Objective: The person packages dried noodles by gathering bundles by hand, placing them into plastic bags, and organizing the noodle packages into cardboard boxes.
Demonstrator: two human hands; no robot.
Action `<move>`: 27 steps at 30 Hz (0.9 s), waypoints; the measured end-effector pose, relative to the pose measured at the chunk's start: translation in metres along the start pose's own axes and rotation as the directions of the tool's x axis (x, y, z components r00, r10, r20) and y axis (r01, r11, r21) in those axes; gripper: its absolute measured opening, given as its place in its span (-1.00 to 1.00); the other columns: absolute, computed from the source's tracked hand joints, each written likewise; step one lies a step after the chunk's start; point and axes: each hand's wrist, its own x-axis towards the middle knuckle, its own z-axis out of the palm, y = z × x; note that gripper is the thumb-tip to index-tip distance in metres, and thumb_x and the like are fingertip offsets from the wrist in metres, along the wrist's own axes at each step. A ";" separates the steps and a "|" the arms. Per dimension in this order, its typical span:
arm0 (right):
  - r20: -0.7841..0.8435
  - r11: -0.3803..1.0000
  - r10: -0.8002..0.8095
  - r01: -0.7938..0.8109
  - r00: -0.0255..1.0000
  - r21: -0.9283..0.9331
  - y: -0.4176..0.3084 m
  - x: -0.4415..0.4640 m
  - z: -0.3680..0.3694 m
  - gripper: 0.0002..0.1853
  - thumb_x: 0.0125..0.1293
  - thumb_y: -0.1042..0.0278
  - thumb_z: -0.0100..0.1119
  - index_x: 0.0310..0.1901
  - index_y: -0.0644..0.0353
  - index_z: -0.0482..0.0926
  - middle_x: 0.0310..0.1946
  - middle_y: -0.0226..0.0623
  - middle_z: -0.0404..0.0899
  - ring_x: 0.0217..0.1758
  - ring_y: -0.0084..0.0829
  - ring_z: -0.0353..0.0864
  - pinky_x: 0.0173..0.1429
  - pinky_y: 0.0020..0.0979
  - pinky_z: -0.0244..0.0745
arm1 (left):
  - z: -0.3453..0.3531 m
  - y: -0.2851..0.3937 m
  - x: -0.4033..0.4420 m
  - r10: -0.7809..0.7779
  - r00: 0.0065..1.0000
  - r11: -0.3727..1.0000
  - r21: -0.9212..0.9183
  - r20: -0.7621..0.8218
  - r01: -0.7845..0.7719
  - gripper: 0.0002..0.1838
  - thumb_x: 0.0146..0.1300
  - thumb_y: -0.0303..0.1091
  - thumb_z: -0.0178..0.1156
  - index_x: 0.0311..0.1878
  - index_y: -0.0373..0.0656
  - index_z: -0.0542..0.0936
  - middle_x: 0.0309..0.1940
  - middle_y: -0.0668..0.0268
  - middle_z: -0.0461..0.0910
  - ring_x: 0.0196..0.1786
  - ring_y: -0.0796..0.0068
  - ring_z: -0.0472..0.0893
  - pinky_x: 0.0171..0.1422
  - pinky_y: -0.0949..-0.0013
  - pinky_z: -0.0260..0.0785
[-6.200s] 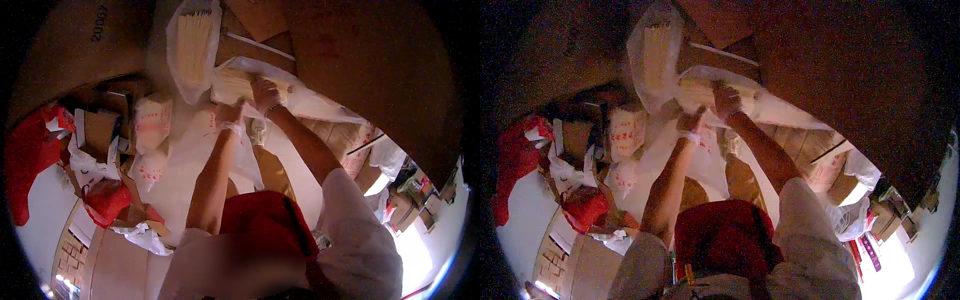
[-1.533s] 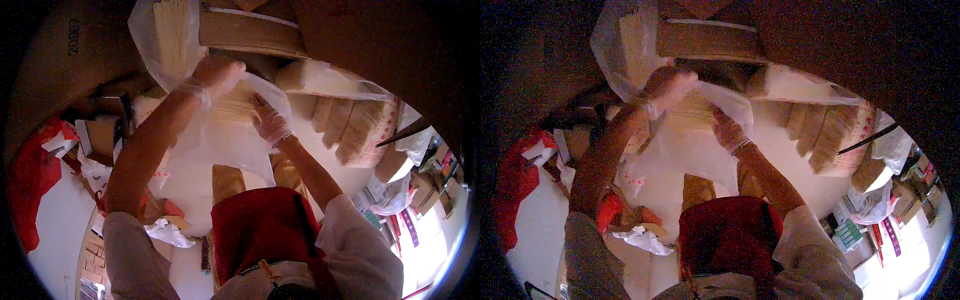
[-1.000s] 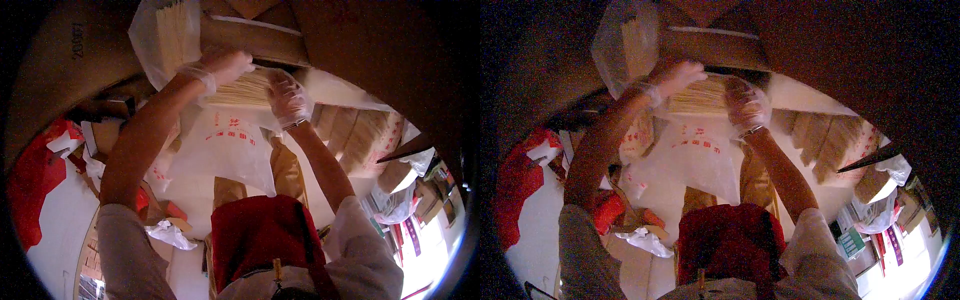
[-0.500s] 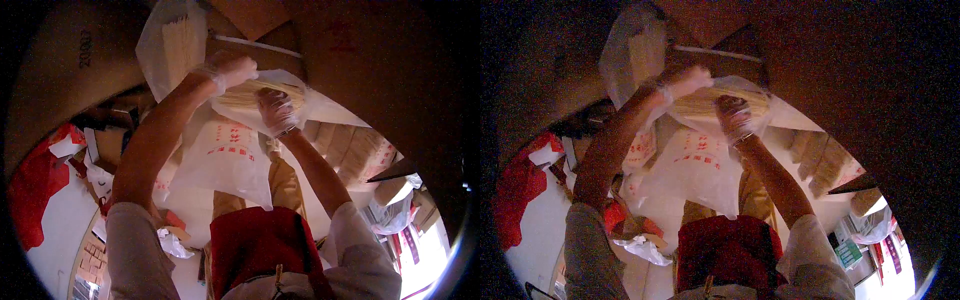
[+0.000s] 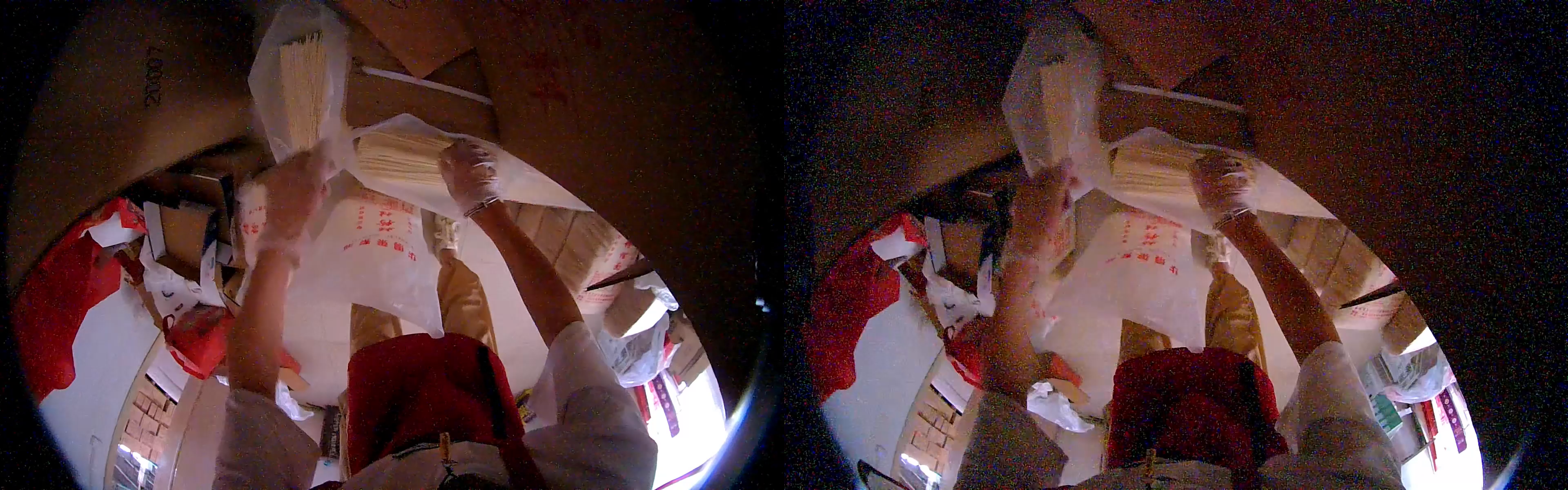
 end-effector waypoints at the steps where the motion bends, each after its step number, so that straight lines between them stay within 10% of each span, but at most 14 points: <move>1: 0.002 1.000 -0.004 0.004 1.000 -0.006 0.006 0.003 -0.003 -0.77 0.12 0.27 0.00 -0.19 0.11 0.44 -0.38 -0.14 0.49 -0.26 -0.13 0.49 -0.24 -0.15 0.41 | 0.023 -0.019 -0.015 0.075 0.997 0.995 -0.059 -0.013 -0.076 -0.71 -0.03 -0.32 0.13 -0.19 -0.19 0.49 -0.45 0.21 0.52 -0.42 0.31 0.53 -0.33 0.31 0.41; 4: 0.128 0.962 -0.022 -0.013 0.991 0.271 0.016 0.011 -0.016 -0.79 0.13 0.26 -0.01 -0.21 0.09 0.46 -0.38 -0.21 0.51 -0.27 -0.16 0.49 -0.25 -0.17 0.41 | 0.056 -0.016 -0.039 0.104 0.994 0.961 -0.261 0.026 -0.093 -0.68 0.11 -0.14 0.08 -0.24 -0.23 0.49 -0.51 0.22 0.50 -0.58 0.38 0.48 -0.44 0.36 0.39; 6: -0.119 0.973 -0.059 0.084 0.991 0.214 0.014 0.012 -0.018 -0.78 0.13 0.25 0.00 -0.18 0.07 0.46 -0.38 -0.19 0.51 -0.31 -0.16 0.50 -0.26 -0.23 0.43 | 0.043 0.047 -0.038 -0.545 0.706 0.407 -0.592 0.453 0.695 -0.57 0.13 -0.01 0.08 -0.35 -0.29 0.49 -0.68 0.27 0.42 -0.74 0.49 0.36 -0.59 0.43 0.29; 10: -0.049 0.973 -0.065 0.074 0.997 0.217 -0.010 0.016 -0.024 -0.75 0.15 0.24 0.00 -0.14 0.06 0.45 -0.30 -0.15 0.50 -0.30 -0.15 0.49 -0.26 -0.23 0.43 | 0.092 0.037 -0.025 -0.441 0.765 0.384 -0.672 0.469 0.633 -0.55 0.10 0.01 0.09 -0.53 -0.28 0.46 -0.79 0.35 0.32 -0.79 0.58 0.29 -0.70 0.48 0.17; 12: 0.037 0.985 -0.084 0.089 0.996 -0.148 -0.031 0.021 -0.039 -0.71 0.15 0.24 0.00 -0.08 0.06 0.42 -0.23 -0.09 0.46 -0.26 -0.14 0.48 -0.23 -0.21 0.41 | 0.097 0.040 -0.022 -0.504 0.784 0.372 -0.728 0.362 0.575 -0.54 0.11 -0.02 0.06 -0.67 -0.24 0.40 -0.84 0.35 0.28 -0.79 0.57 0.30 -0.71 0.45 0.15; 15: -0.063 0.918 -0.239 0.246 0.969 0.310 -0.031 0.027 -0.002 -0.69 0.18 0.20 -0.05 -0.05 0.07 0.39 -0.17 -0.07 0.43 -0.18 -0.16 0.46 -0.16 -0.20 0.39 | 0.105 0.026 -0.027 -0.440 0.816 0.326 -0.780 0.375 0.534 -0.60 0.11 -0.11 0.06 -0.69 -0.21 0.37 -0.83 0.34 0.30 -0.78 0.56 0.31 -0.68 0.41 0.19; 17: -0.162 0.967 -0.223 0.239 0.961 0.086 -0.043 0.027 0.009 -0.70 0.18 0.18 -0.06 -0.08 0.08 0.40 -0.18 -0.11 0.44 -0.12 -0.17 0.43 -0.09 -0.21 0.35 | 0.100 0.025 -0.030 -0.446 0.828 0.411 -0.744 0.340 0.527 -0.62 0.10 -0.15 0.06 -0.69 -0.22 0.38 -0.83 0.34 0.31 -0.77 0.56 0.32 -0.67 0.40 0.20; 19: 0.203 0.998 -0.056 0.057 0.978 0.002 -0.052 0.036 0.013 -0.74 0.18 0.18 -0.07 -0.15 0.09 0.43 -0.19 -0.18 0.46 -0.12 -0.16 0.43 -0.10 -0.18 0.35 | 0.104 0.015 -0.028 -0.448 0.840 0.489 -0.703 0.305 0.516 -0.64 0.10 -0.19 0.06 -0.69 -0.22 0.39 -0.83 0.34 0.33 -0.77 0.56 0.33 -0.66 0.39 0.22; 22: -0.027 0.996 -0.070 0.071 0.997 0.047 -0.049 0.029 0.016 -0.75 0.15 0.17 -0.05 -0.21 0.11 0.44 -0.22 -0.19 0.49 -0.21 -0.15 0.47 -0.16 -0.18 0.37 | 0.108 0.006 -0.024 -0.026 1.000 0.741 -0.672 -0.012 0.011 -0.58 0.16 -0.06 0.00 -0.68 -0.16 0.43 -0.86 0.41 0.32 -0.87 0.65 0.22 -0.81 0.53 0.00; 24: 0.206 0.976 -0.068 0.023 0.976 0.216 -0.042 0.040 -0.008 -0.74 0.16 0.15 -0.06 -0.20 0.11 0.44 -0.23 -0.19 0.51 -0.23 -0.16 0.48 -0.17 -0.19 0.38 | 0.091 0.025 -0.025 -0.448 0.829 0.451 -0.717 0.334 0.532 -0.60 0.15 -0.15 -0.04 -0.67 -0.23 0.44 -0.81 0.32 0.40 -0.76 0.54 0.36 -0.63 0.41 0.23; 25: 0.424 0.929 -0.102 -0.066 0.900 0.365 -0.040 0.045 -0.022 -0.72 0.16 0.13 -0.07 -0.20 0.12 0.44 -0.23 -0.19 0.52 -0.24 -0.17 0.50 -0.18 -0.20 0.39 | 0.089 0.026 -0.026 -0.448 0.829 0.450 -0.717 0.334 0.532 -0.60 0.15 -0.15 -0.04 -0.67 -0.23 0.44 -0.81 0.32 0.40 -0.76 0.54 0.36 -0.63 0.41 0.23; 27: 0.369 0.891 -0.132 -0.053 0.920 0.451 -0.036 0.042 -0.032 -0.74 0.15 0.19 -0.09 -0.19 0.11 0.45 -0.28 -0.16 0.52 -0.24 -0.14 0.51 -0.28 -0.13 0.40 | 0.088 0.025 -0.028 -0.427 0.835 0.488 -0.689 0.347 0.536 -0.58 0.16 -0.12 -0.07 -0.66 -0.24 0.45 -0.81 0.31 0.41 -0.77 0.53 0.35 -0.63 0.42 0.22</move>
